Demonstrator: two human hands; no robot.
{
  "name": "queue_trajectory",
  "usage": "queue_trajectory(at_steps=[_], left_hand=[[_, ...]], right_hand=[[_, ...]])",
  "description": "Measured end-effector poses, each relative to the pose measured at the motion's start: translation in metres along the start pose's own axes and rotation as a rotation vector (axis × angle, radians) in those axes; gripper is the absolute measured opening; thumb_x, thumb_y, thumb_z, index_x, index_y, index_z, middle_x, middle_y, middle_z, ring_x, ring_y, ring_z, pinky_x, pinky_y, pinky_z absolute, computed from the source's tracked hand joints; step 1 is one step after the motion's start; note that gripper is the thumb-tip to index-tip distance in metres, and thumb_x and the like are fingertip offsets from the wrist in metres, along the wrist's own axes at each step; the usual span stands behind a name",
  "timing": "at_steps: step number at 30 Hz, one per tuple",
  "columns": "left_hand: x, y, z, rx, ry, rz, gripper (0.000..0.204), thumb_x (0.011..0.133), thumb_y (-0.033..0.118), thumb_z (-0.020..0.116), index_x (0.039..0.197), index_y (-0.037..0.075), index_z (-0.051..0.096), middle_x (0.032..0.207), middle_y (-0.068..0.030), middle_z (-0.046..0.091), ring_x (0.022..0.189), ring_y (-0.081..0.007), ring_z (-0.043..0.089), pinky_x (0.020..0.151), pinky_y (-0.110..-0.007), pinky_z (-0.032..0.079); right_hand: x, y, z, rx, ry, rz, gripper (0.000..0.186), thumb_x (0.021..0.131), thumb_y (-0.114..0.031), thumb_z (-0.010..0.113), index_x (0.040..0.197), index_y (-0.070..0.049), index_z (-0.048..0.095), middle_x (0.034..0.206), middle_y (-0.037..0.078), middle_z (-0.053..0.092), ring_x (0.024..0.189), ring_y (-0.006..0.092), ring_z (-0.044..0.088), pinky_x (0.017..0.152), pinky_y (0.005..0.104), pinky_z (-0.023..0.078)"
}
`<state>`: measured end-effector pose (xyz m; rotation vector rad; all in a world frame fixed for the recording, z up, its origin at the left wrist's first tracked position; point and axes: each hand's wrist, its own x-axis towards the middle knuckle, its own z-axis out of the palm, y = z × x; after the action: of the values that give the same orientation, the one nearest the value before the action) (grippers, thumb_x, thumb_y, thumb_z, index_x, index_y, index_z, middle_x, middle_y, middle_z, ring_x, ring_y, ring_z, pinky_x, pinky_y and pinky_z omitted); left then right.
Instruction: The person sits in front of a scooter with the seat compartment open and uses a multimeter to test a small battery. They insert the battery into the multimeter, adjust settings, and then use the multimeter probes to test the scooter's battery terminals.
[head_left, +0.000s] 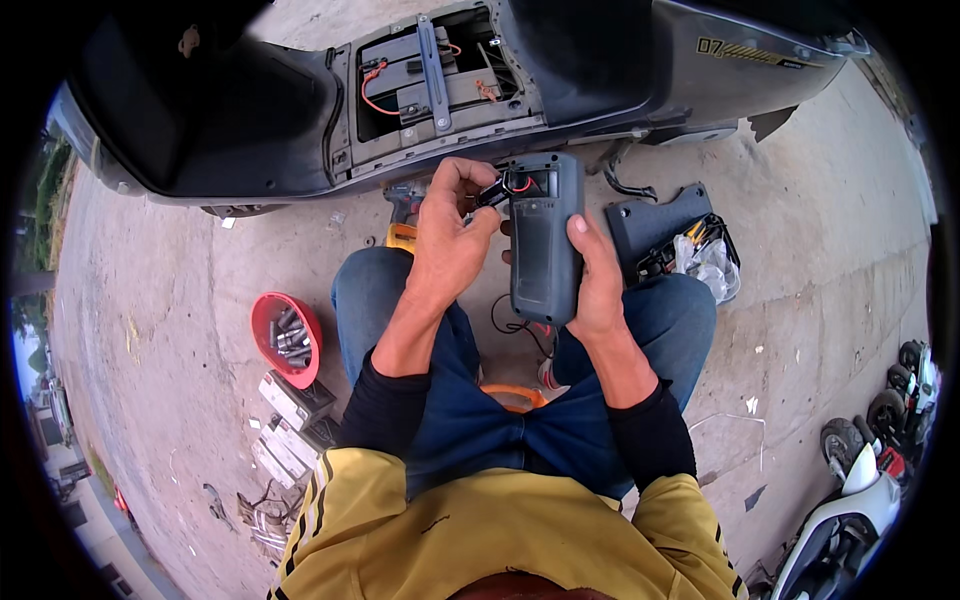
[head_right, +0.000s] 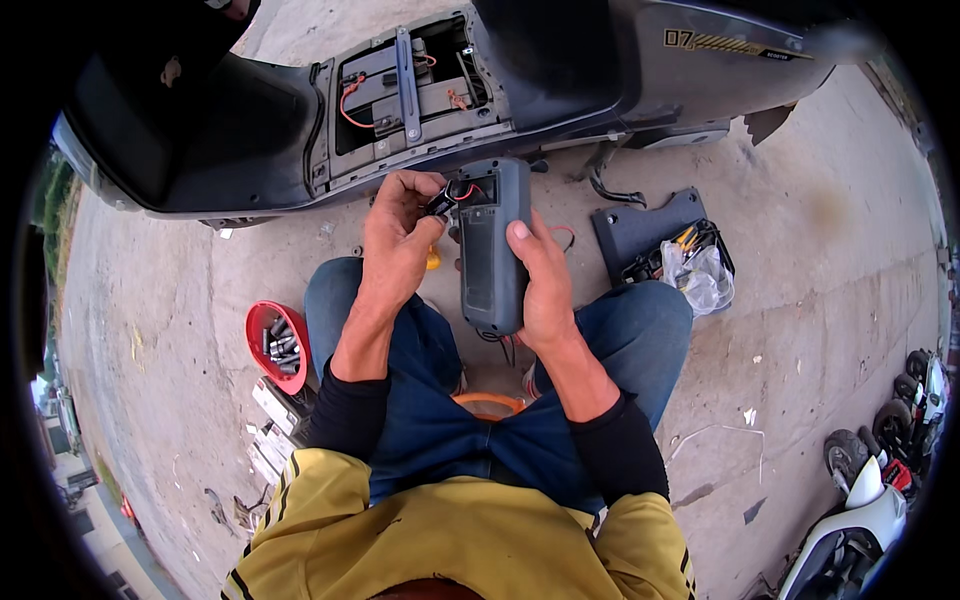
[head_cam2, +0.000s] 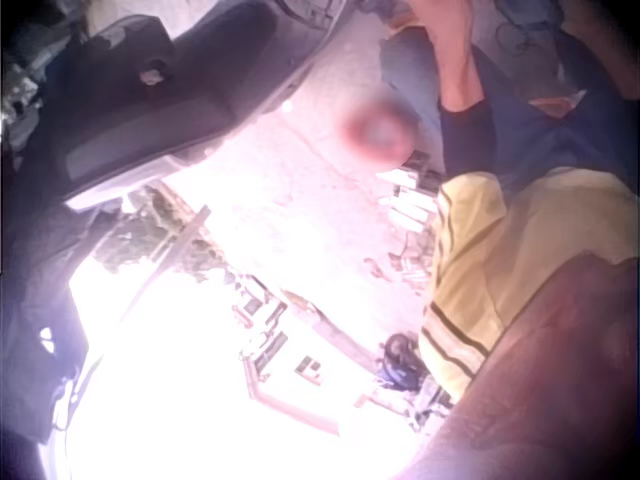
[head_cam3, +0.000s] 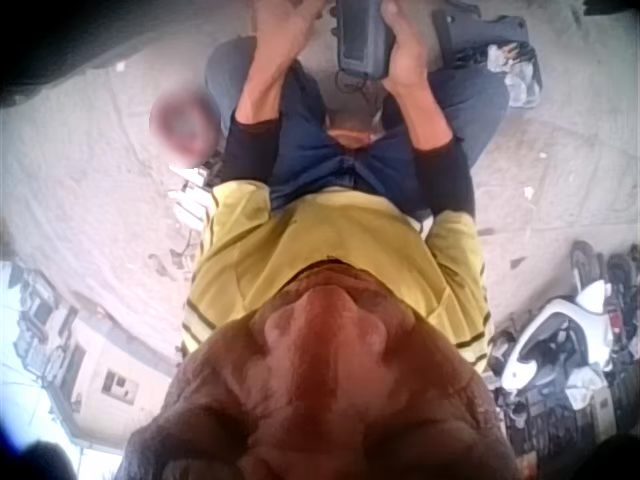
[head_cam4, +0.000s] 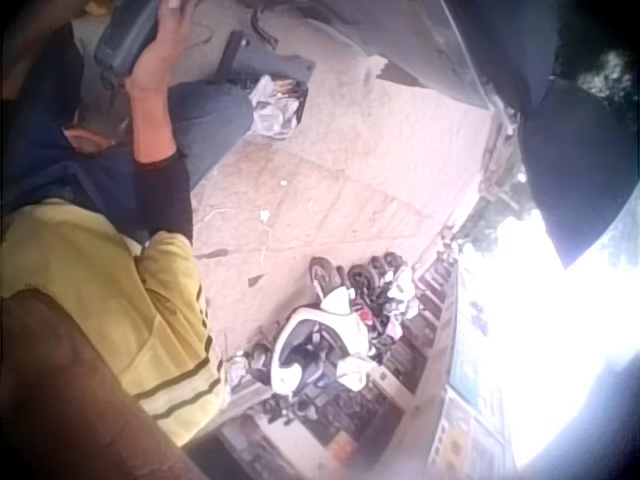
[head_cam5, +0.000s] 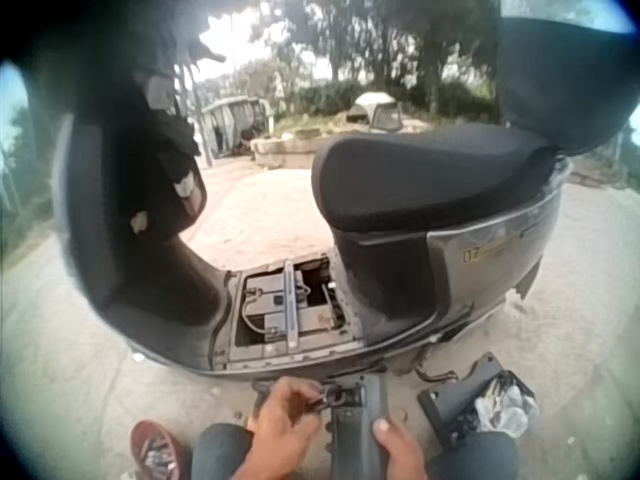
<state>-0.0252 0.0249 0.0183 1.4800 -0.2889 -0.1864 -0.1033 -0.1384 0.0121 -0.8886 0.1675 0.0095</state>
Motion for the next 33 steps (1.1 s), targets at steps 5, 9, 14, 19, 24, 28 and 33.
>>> queue_trajectory(at_steps=[5,9,14,19,24,28,33], left_hand=[[0.001,-0.008,-0.001,0.070,-0.064,0.049,0.049,0.088,-0.012,0.048,0.135,-0.002,0.057,0.127,-0.0107,0.062,0.113,-0.0171,0.063,0.099,-0.031,0.052],[0.001,-0.002,-0.002,0.343,-0.053,0.252,0.048,0.087,-0.011,0.048,0.132,-0.002,0.061,0.123,-0.0104,0.062,0.113,-0.0198,0.063,0.099,-0.032,0.052],[-0.005,0.007,0.006,0.413,-0.017,0.294,0.037,0.090,-0.006,0.059,0.127,0.000,0.065,0.118,-0.0125,0.063,0.109,-0.0257,0.065,0.097,-0.035,0.053],[-0.006,0.015,0.010,0.462,-0.028,0.365,0.036,0.089,-0.003,0.074,0.124,0.001,0.065,0.111,-0.0161,0.066,0.103,-0.0365,0.067,0.094,-0.040,0.054],[-0.009,0.013,0.011,0.427,-0.056,0.302,0.031,0.099,0.001,0.074,0.127,0.004,0.062,0.114,-0.0176,0.070,0.101,-0.0391,0.069,0.090,-0.042,0.055],[-0.012,0.016,0.012,0.417,-0.086,0.222,0.031,0.104,0.007,0.073,0.131,0.006,0.057,0.114,-0.0192,0.072,0.097,-0.0432,0.070,0.086,-0.045,0.055],[-0.012,0.018,0.010,0.477,-0.097,0.202,0.031,0.105,0.009,0.071,0.131,0.007,0.054,0.110,-0.0207,0.072,0.096,-0.0463,0.068,0.084,-0.047,0.054]], right_hand=[[-0.002,0.000,-0.003,-0.013,0.010,-0.024,0.052,0.110,-0.039,0.055,0.147,-0.002,0.053,0.122,0.017,0.073,0.095,0.0224,0.078,0.079,0.0327,0.064],[-0.001,0.000,-0.003,0.033,0.010,-0.020,0.051,0.111,-0.039,0.054,0.147,-0.002,0.053,0.121,0.016,0.073,0.096,0.0225,0.078,0.079,0.0329,0.064],[-0.001,0.000,-0.007,0.067,0.010,0.028,0.051,0.112,-0.039,0.052,0.147,-0.002,0.053,0.120,0.015,0.072,0.098,0.0228,0.077,0.083,0.0342,0.064],[-0.002,0.001,-0.010,0.052,0.023,0.046,0.050,0.112,-0.038,0.052,0.146,-0.001,0.054,0.120,0.015,0.072,0.099,0.0228,0.077,0.084,0.0349,0.064],[-0.003,-0.001,-0.006,0.087,0.061,0.075,0.048,0.113,-0.036,0.050,0.145,0.000,0.054,0.120,0.015,0.072,0.099,0.0228,0.077,0.084,0.0346,0.064],[-0.002,0.002,-0.013,0.090,0.031,0.086,0.047,0.114,-0.035,0.049,0.146,-0.001,0.053,0.122,0.014,0.071,0.100,0.0218,0.076,0.084,0.0345,0.065],[-0.003,-0.001,-0.008,0.112,0.035,0.095,0.047,0.114,-0.035,0.049,0.146,-0.001,0.053,0.122,0.014,0.071,0.101,0.0211,0.076,0.084,0.0351,0.065]])
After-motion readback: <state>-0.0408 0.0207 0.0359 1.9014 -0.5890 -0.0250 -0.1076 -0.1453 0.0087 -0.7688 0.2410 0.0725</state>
